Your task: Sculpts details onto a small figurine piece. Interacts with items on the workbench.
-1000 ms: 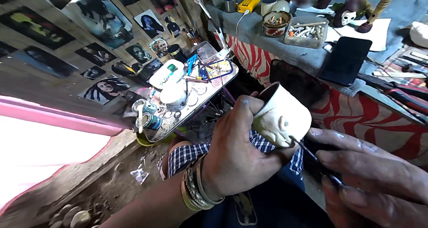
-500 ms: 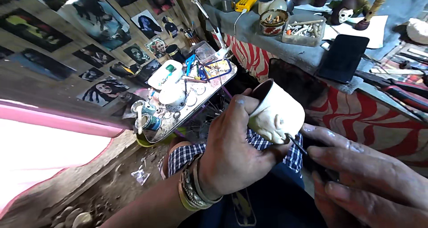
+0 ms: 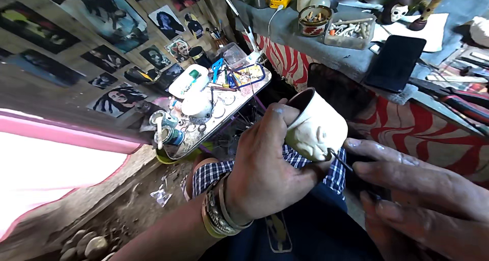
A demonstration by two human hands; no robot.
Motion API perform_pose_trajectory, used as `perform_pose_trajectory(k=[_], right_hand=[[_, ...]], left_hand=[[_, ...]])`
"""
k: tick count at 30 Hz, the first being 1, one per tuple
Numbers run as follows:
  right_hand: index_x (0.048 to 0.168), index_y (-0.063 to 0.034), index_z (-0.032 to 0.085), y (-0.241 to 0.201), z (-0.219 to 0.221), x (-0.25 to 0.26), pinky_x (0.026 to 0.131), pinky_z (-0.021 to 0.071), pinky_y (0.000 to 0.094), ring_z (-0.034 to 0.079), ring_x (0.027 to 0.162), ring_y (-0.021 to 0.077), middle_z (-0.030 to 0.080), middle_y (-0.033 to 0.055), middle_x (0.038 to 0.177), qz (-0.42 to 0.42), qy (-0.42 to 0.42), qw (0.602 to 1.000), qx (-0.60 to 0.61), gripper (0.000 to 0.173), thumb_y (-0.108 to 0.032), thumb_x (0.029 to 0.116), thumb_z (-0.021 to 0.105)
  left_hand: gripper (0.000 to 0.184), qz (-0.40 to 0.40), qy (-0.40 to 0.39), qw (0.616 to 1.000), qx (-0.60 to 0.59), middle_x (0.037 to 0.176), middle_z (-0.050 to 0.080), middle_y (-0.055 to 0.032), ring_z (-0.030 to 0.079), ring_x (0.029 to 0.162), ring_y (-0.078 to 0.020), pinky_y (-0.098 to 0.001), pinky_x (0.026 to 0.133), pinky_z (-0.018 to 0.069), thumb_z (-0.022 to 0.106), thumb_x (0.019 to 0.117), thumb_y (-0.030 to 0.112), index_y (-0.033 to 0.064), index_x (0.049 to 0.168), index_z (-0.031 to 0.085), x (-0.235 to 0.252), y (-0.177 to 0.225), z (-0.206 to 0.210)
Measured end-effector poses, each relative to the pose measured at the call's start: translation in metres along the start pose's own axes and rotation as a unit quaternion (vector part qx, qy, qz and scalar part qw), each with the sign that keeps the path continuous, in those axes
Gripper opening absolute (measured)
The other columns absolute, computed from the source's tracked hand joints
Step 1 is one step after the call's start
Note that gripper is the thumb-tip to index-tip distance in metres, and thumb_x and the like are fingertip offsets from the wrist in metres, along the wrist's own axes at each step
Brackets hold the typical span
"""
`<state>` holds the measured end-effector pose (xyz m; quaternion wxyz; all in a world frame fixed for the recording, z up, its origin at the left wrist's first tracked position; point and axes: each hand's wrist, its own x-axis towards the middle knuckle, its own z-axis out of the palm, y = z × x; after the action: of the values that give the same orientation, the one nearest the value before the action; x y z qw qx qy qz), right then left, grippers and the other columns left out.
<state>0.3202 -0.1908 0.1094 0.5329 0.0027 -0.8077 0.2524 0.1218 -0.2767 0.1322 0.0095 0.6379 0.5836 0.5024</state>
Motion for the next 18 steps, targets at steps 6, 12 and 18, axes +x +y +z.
perform_pose_trajectory(k=[6,12,18], right_hand=[[0.094,-0.0063,0.061,-0.0005,-0.0012,0.0,0.1,0.0624,0.0434,0.069,0.119,0.0291,0.074,0.0095,0.109,0.015,-0.006,1.0,0.006,0.008,-0.005,0.0933,0.069],[0.096,-0.0064,0.061,0.0001,0.0023,0.0003,0.098,0.063,0.0424,0.07,0.118,0.0286,0.073,0.0104,0.111,0.007,0.002,1.0,-0.008,0.008,-0.005,0.0938,0.069],[0.097,-0.0066,0.061,0.0016,-0.0025,0.0014,0.102,0.0608,0.0441,0.068,0.121,0.0286,0.072,0.0095,0.113,0.005,-0.01,1.0,0.025,0.008,-0.005,0.0935,0.069]], left_hand=[[0.052,0.002,0.001,1.0,0.0,0.101,0.067,-0.0015,0.067,0.095,-0.0055,-0.0232,0.081,0.0602,0.085,0.0784,0.024,0.0057,0.116,0.054,-0.0002,-0.0011,-0.0002],[0.054,-0.003,0.003,1.0,0.0,0.101,0.067,-0.0005,0.067,0.094,-0.0046,-0.0222,0.079,0.0604,0.085,0.0774,0.024,0.0067,0.117,0.053,-0.0007,-0.0013,-0.0008],[0.055,-0.02,-0.019,0.999,-0.021,0.099,0.068,0.0003,0.068,0.091,-0.0037,-0.0222,0.077,0.0614,0.085,0.0773,0.025,0.0059,0.119,0.053,0.0021,-0.0005,-0.0036]])
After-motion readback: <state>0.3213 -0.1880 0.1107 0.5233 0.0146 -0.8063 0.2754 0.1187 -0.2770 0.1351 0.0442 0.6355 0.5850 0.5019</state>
